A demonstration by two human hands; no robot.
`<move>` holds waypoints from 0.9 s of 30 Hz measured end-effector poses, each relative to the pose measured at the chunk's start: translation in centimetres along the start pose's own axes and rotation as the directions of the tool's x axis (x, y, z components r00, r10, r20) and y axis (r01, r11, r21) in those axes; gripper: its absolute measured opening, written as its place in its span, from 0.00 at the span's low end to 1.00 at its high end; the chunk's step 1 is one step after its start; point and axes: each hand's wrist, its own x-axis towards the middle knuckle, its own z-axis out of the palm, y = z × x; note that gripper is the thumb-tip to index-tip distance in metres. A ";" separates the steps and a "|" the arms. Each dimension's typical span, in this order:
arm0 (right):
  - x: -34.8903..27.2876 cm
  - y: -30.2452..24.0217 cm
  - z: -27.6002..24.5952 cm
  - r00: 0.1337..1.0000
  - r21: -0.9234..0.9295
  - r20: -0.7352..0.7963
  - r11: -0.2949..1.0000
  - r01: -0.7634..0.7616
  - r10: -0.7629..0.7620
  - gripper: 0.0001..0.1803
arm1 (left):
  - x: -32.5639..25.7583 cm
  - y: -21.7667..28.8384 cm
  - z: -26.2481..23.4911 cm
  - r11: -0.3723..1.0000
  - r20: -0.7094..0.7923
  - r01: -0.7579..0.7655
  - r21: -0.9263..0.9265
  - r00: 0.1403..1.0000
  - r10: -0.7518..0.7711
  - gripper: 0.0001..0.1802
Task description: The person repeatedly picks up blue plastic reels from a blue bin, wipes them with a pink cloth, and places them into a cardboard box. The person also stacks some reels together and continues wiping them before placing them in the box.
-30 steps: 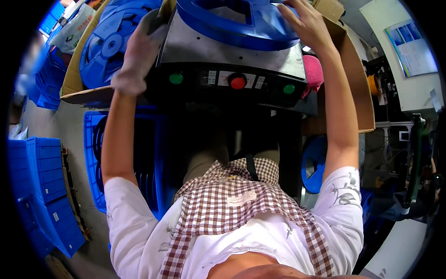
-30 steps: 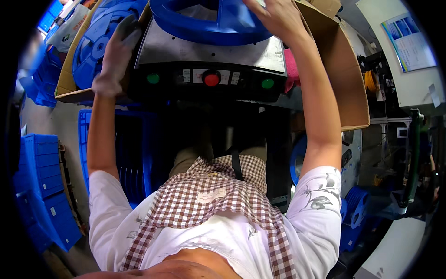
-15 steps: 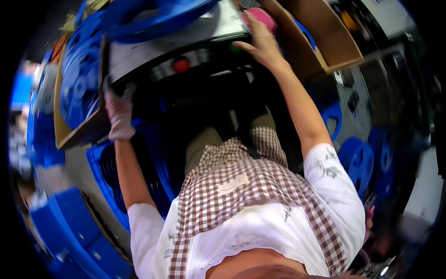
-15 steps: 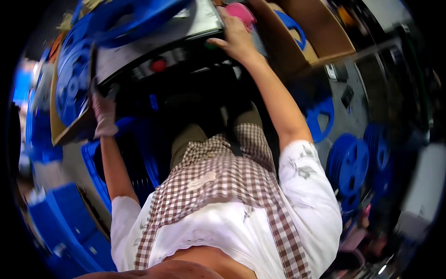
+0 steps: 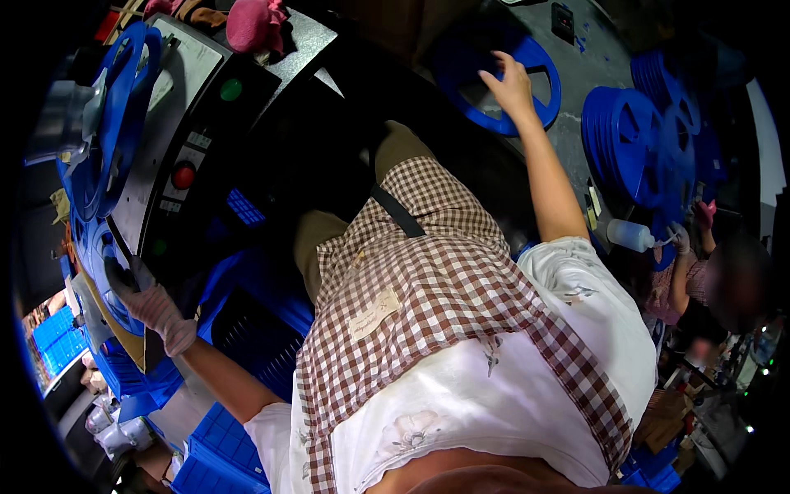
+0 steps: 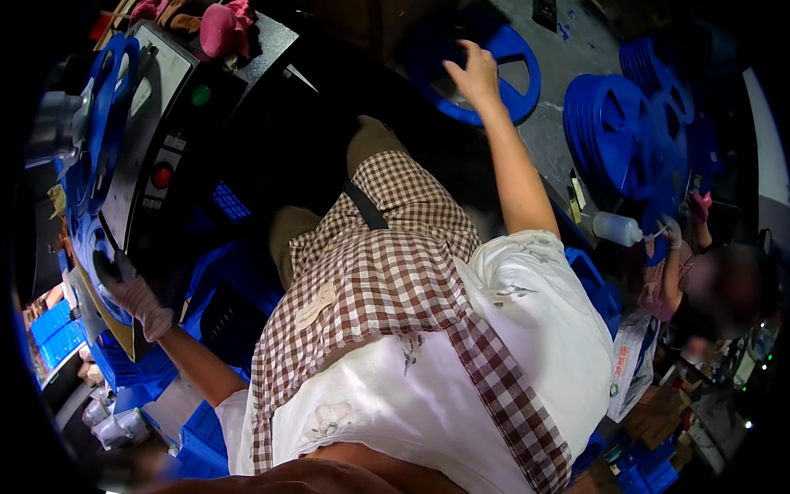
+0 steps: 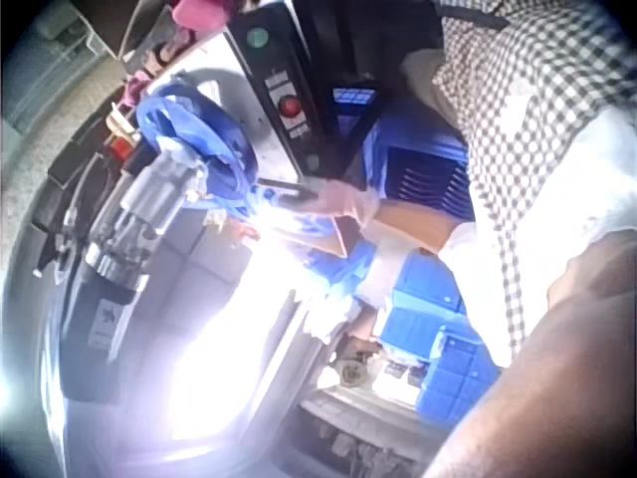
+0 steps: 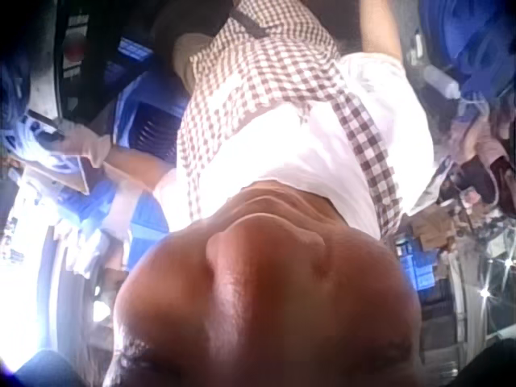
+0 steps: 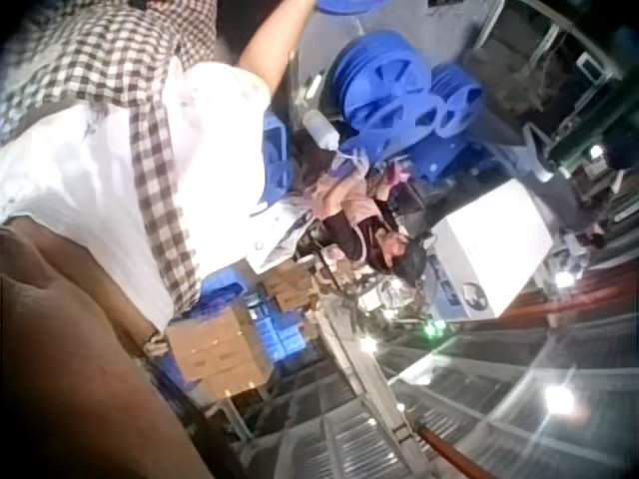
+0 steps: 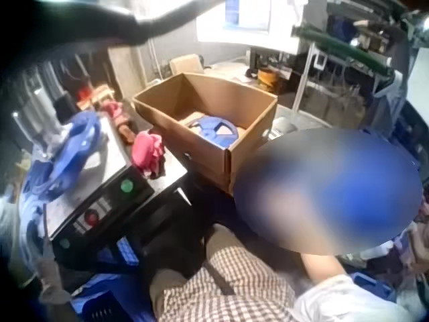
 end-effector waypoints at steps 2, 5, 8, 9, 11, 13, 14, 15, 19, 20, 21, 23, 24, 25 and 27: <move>-0.2 5.8 2.0 0.975 -0.267 0.088 0.948 -0.175 0.205 0.40 | 1.9 1.5 0.0 0.994 0.006 -0.076 0.079 0.997 0.076 0.25; -0.1 7.0 3.6 0.896 -0.427 0.226 0.866 -0.260 0.381 0.47 | 4.5 3.6 0.8 0.963 0.008 -0.215 0.164 0.976 0.216 0.25; -0.2 7.3 4.5 0.863 -0.526 0.256 0.812 -0.253 0.435 0.51 | 7.6 2.6 1.6 0.922 0.058 -0.262 0.287 0.965 0.256 0.28; -0.1 7.3 4.8 0.882 -0.522 0.229 0.817 -0.246 0.412 0.50 | 9.2 -0.1 0.9 0.886 0.081 -0.325 0.329 0.945 0.317 0.28; 0.6 7.1 4.4 0.918 -0.401 0.246 0.895 -0.194 0.310 0.43 | 9.3 1.1 0.6 0.748 0.036 -0.375 0.548 0.904 0.427 0.26; -0.4 8.3 3.6 0.989 -0.259 0.110 0.963 -0.072 0.103 0.36 | 9.6 -0.5 -0.2 0.628 0.117 -0.401 0.667 0.889 0.443 0.25; -0.7 7.8 1.0 0.989 -0.117 0.120 0.991 -0.069 0.083 0.35 | 10.0 -2.2 1.1 0.589 0.149 -0.413 0.695 0.883 0.444 0.25; -1.2 5.0 -1.2 0.950 0.074 0.218 0.967 -0.245 0.224 0.34 | 10.1 -2.4 0.6 0.554 0.182 -0.412 0.723 0.888 0.422 0.26; -5.0 4.1 -5.2 0.931 0.620 0.185 0.698 -0.360 0.315 0.31 | 13.6 3.1 3.2 0.533 0.376 -0.330 0.779 0.926 0.024 0.25; -5.3 0.7 -6.0 0.921 0.760 0.248 0.529 -0.377 0.299 0.28 | 13.3 2.8 2.4 0.545 0.311 -0.311 0.778 0.946 0.096 0.26; -6.0 -3.2 -6.6 0.895 0.853 0.278 0.339 -0.397 0.348 0.24 | 12.9 2.8 0.8 0.501 0.327 -0.308 0.809 0.943 0.052 0.26; -6.4 -6.0 -8.7 0.878 0.873 0.324 0.246 -0.422 0.353 0.21 | 13.3 3.8 1.9 0.490 0.383 -0.344 0.801 0.924 0.022 0.27; -6.6 -6.5 -9.3 0.898 0.882 0.290 0.272 -0.386 0.331 0.20 | 13.4 2.7 3.4 0.513 0.375 -0.366 0.776 0.922 0.090 0.30; -6.6 -7.0 -9.7 0.914 0.889 0.272 0.284 -0.359 0.302 0.20 | 13.7 2.8 3.3 0.550 0.397 -0.406 0.730 0.907 0.143 0.29; -6.4 -8.8 -10.3 0.941 0.897 0.242 0.315 -0.310 0.237 0.20 | 13.7 2.7 2.5 0.605 0.428 -0.474 0.640 0.874 0.231 0.26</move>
